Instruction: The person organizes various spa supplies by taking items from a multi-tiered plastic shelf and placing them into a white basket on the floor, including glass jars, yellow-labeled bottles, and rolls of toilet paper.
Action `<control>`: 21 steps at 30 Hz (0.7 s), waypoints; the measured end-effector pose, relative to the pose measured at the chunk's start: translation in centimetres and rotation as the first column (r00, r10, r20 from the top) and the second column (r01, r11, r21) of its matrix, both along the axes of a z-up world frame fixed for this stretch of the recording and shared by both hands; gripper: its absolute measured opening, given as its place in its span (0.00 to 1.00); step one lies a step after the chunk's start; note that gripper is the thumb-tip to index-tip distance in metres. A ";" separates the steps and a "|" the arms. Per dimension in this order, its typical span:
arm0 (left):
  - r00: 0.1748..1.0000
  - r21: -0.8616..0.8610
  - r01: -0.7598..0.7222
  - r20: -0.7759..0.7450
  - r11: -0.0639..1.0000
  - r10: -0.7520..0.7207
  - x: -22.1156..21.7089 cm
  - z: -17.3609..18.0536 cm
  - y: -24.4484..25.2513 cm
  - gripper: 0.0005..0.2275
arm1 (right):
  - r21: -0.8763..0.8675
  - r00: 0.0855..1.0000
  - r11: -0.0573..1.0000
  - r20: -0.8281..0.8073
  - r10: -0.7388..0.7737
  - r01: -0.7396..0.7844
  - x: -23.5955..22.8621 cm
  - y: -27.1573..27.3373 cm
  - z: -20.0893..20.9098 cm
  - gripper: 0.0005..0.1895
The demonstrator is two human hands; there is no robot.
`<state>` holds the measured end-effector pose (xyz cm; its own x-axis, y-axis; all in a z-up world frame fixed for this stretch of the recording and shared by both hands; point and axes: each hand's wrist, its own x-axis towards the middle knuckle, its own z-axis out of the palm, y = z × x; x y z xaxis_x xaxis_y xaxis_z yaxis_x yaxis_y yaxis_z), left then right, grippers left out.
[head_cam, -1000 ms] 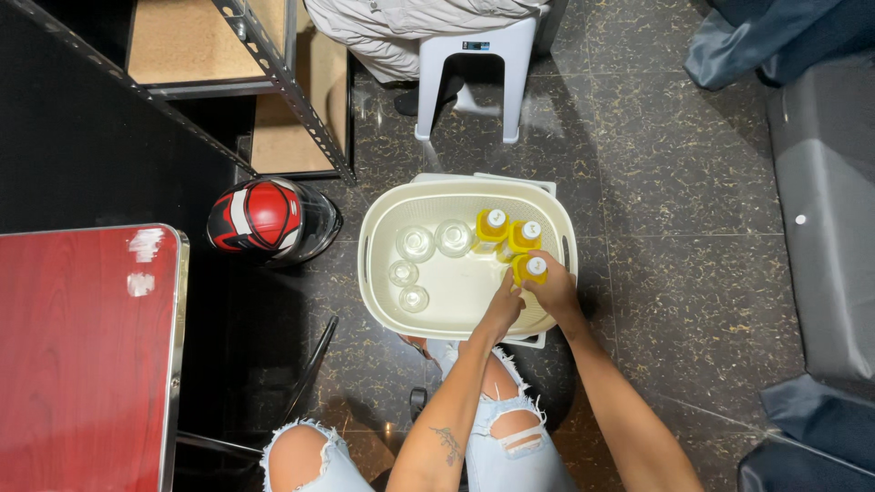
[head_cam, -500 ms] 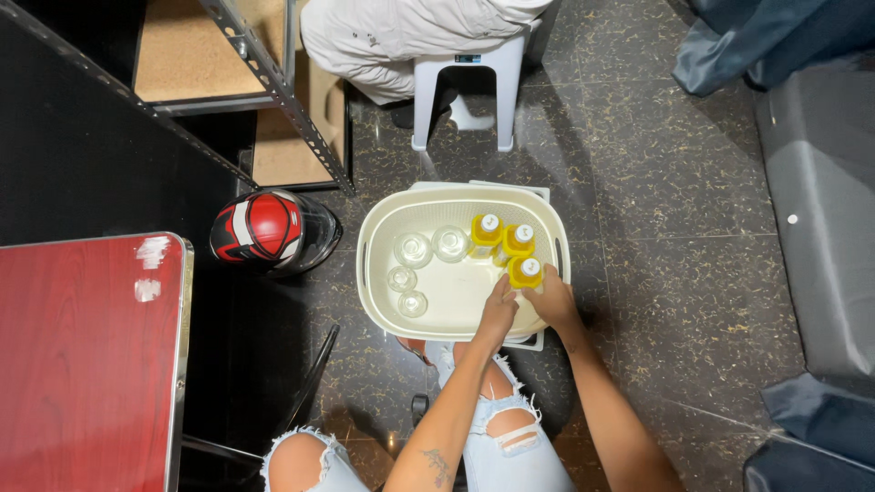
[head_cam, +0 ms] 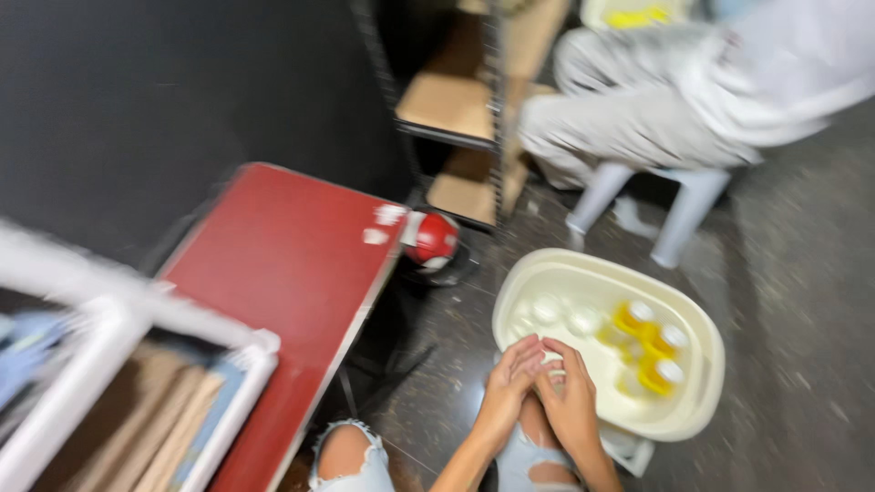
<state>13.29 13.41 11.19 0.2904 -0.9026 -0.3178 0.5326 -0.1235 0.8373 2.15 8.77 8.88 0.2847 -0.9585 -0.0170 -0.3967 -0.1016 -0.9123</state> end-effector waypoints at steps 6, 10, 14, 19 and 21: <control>0.919 -0.258 -0.154 0.318 0.954 0.234 8.2 9.0 8.1 0.21 | -0.250 0.921 0.922 0.181 0.345 -0.296 9.0 2.9 8.7 0.21; 0.816 -0.258 -0.240 0.468 0.936 0.338 12.2 18.6 14.7 0.22 | -0.387 0.802 0.814 0.247 0.545 -0.434 14.2 5.9 17.4 0.18; 0.505 -0.322 -0.284 0.750 0.903 0.427 14.1 29.3 22.0 0.22 | -0.663 0.598 0.570 0.224 0.770 -0.486 18.2 8.6 26.3 0.16; 0.016 -0.431 -0.301 0.890 0.851 0.456 15.7 40.5 29.0 0.20 | -0.835 0.415 0.315 0.116 0.902 -0.452 22.3 11.7 38.8 0.17; -0.215 -0.520 -0.286 0.853 0.805 0.475 16.2 44.5 30.8 0.20 | -0.914 0.384 0.252 0.118 0.916 -0.319 23.8 13.3 43.5 0.16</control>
<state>29.51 44.25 55.65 0.4924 -0.4757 0.7289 -0.8611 -0.1441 0.4877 25.98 22.04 52.42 0.4297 0.0140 0.9028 0.6706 -0.6746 -0.3087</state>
